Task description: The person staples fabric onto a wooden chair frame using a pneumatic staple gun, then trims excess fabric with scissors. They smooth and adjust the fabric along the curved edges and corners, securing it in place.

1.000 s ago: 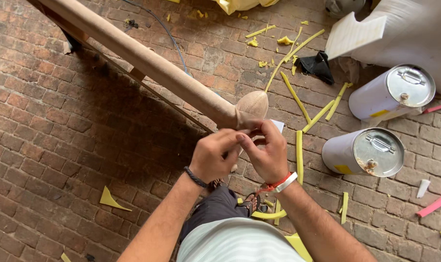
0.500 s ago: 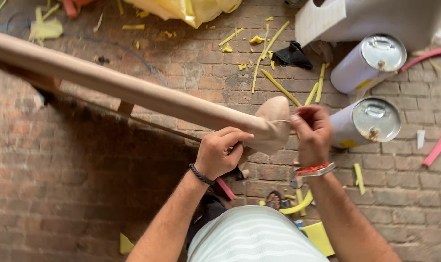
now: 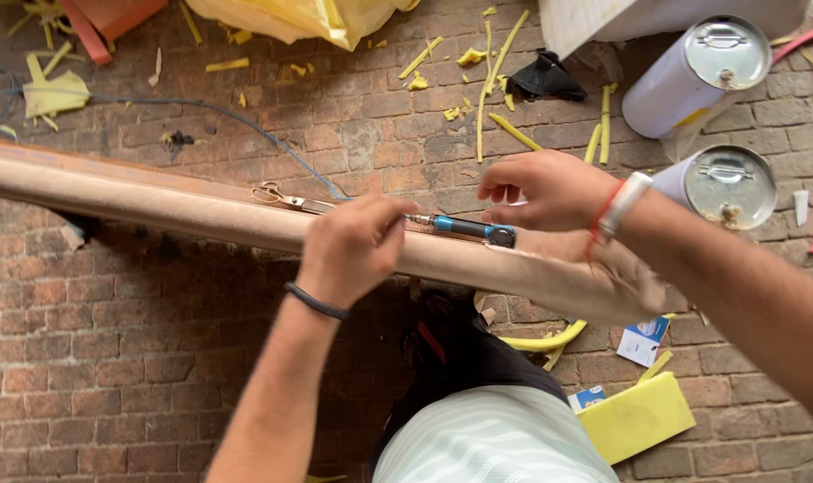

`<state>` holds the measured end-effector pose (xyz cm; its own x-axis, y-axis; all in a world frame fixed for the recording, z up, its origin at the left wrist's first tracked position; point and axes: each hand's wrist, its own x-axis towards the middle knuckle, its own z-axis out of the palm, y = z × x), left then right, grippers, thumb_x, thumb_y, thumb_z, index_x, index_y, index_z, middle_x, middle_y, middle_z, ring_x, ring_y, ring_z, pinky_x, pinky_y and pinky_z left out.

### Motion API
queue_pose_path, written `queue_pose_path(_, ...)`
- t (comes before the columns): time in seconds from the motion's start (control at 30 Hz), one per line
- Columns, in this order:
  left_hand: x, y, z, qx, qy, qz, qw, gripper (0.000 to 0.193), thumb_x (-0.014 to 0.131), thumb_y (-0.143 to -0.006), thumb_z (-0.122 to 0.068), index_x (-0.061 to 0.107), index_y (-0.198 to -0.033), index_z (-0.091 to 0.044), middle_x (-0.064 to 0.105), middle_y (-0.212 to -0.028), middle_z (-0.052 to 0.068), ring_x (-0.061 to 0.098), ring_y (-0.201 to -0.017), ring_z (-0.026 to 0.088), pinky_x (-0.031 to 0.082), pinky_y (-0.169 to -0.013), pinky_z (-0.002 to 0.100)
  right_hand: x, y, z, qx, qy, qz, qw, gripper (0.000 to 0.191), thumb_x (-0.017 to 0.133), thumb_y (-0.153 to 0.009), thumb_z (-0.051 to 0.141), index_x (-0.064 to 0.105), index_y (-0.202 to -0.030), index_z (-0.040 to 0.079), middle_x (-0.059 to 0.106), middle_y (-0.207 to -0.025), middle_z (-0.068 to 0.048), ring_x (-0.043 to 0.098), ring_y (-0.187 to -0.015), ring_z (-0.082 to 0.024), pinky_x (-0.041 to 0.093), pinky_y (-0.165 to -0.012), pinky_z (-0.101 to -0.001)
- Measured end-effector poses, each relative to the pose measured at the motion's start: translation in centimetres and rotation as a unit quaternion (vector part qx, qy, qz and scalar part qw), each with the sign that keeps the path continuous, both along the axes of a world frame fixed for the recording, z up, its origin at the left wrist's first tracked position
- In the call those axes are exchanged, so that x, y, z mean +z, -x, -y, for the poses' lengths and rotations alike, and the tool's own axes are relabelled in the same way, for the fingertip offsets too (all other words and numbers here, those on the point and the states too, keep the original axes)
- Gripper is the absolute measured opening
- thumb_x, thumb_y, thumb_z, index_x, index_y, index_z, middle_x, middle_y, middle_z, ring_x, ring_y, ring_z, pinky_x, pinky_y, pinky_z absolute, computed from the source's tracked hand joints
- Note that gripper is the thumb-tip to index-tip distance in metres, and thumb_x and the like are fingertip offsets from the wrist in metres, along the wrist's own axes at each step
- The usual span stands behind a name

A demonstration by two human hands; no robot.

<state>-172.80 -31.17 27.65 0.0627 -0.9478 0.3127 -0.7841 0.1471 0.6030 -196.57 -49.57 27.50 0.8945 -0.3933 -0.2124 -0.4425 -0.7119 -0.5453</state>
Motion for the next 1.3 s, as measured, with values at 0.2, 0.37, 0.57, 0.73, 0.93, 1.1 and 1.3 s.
queue_pose_path(0.2, -0.5, -10.4, 4.8, 0.135, -0.176, 0.125, 0.967, 0.031, 0.069, -0.087, -0.033, 0.077, -0.112, -0.017, 0.076, -0.104, 0.010, 0.071, -0.093, 0.032, 0.056, -0.077, 0.047, -14.4, -13.4, 9.0, 0.157, 0.058, -0.217, 0.962, 0.046, 0.077, -0.081, 0.046, 0.071, -0.116, 0.017, 0.074, -0.107, -0.012, 0.069, -0.105, -0.035, 0.055, -0.090, -0.0463)
queue_pose_path(0.37, -3.2, -17.0, 7.8, 0.209, -0.372, 0.142, 0.893, 0.028, 0.067, -0.089, -0.038, 0.080, -0.106, -0.021, 0.076, -0.103, 0.010, 0.070, -0.100, 0.033, 0.055, -0.086, 0.048, -26.0, -25.5, 9.7, 0.170, 0.019, -0.254, 0.952, 0.044, 0.073, -0.084, 0.037, 0.071, -0.123, 0.017, 0.076, -0.113, -0.014, 0.071, -0.108, -0.036, 0.056, -0.092, -0.0459)
queue_pose_path(0.57, -7.0, -19.4, 9.1, 0.131, -0.526, 0.147, 0.827, 0.024, 0.065, -0.088, -0.031, 0.080, -0.100, -0.016, 0.075, -0.103, 0.013, 0.070, -0.102, 0.032, 0.055, -0.091, 0.046, -31.5, -34.5, 5.0, 0.072, -0.140, -0.168, 0.973, 0.060, 0.072, -0.083, 0.035, 0.061, -0.139, 0.016, 0.068, -0.132, -0.012, 0.064, -0.122, -0.033, 0.051, -0.103, -0.0425)
queue_pose_path(0.73, -9.1, -20.6, 10.5, 0.117, -0.517, 0.161, 0.833, 0.018, 0.064, -0.086, -0.017, 0.077, -0.097, -0.013, 0.075, -0.101, 0.013, 0.072, -0.099, 0.031, 0.057, -0.086, 0.045, -33.2, -42.2, 3.8, 0.066, -0.153, -0.133, 0.977, 0.063, 0.067, -0.088, 0.026, 0.051, -0.148, 0.014, 0.061, -0.140, -0.017, 0.059, -0.128, -0.036, 0.048, -0.106, -0.0438)
queue_pose_path(0.93, -9.8, -22.0, 10.7, 0.093, -0.523, 0.138, 0.836, 0.017, 0.063, -0.092, -0.017, 0.078, -0.098, -0.013, 0.077, -0.098, 0.011, 0.075, -0.096, 0.027, 0.060, -0.081, 0.043, -33.3, -48.9, 1.8, 0.053, -0.143, -0.102, 0.983, 0.067, 0.068, -0.093, 0.027, 0.040, -0.151, 0.008, 0.061, -0.133, -0.025, 0.059, -0.123, -0.042, 0.047, -0.103, -0.0464)
queue_pose_path(1.1, -9.2, -21.8, 10.5, 0.090, -0.524, 0.114, 0.839, 0.018, 0.063, -0.091, -0.017, 0.079, -0.097, -0.013, 0.078, -0.097, 0.010, 0.074, -0.095, 0.027, 0.060, -0.078, 0.042, -32.7, -49.2, 0.8, -0.012, -0.124, -0.085, 0.989, 0.057, 0.071, -0.088, 0.027, 0.057, -0.139, 0.007, 0.069, -0.123, -0.025, 0.065, -0.116, -0.041, 0.051, -0.099, -0.0465)
queue_pose_path(1.3, -8.7, -21.6, 10.6, 0.062, -0.523, 0.073, 0.847, 0.020, 0.063, -0.088, -0.018, 0.079, -0.097, -0.010, 0.077, -0.100, 0.015, 0.074, -0.097, 0.029, 0.058, -0.083, 0.045, -34.7, -50.0, 0.7, -0.098, -0.169, -0.223, 0.955, 0.042, 0.073, -0.085, 0.031, 0.073, -0.119, 0.005, 0.072, -0.120, -0.022, 0.070, -0.112, -0.037, 0.054, -0.097, -0.0430)
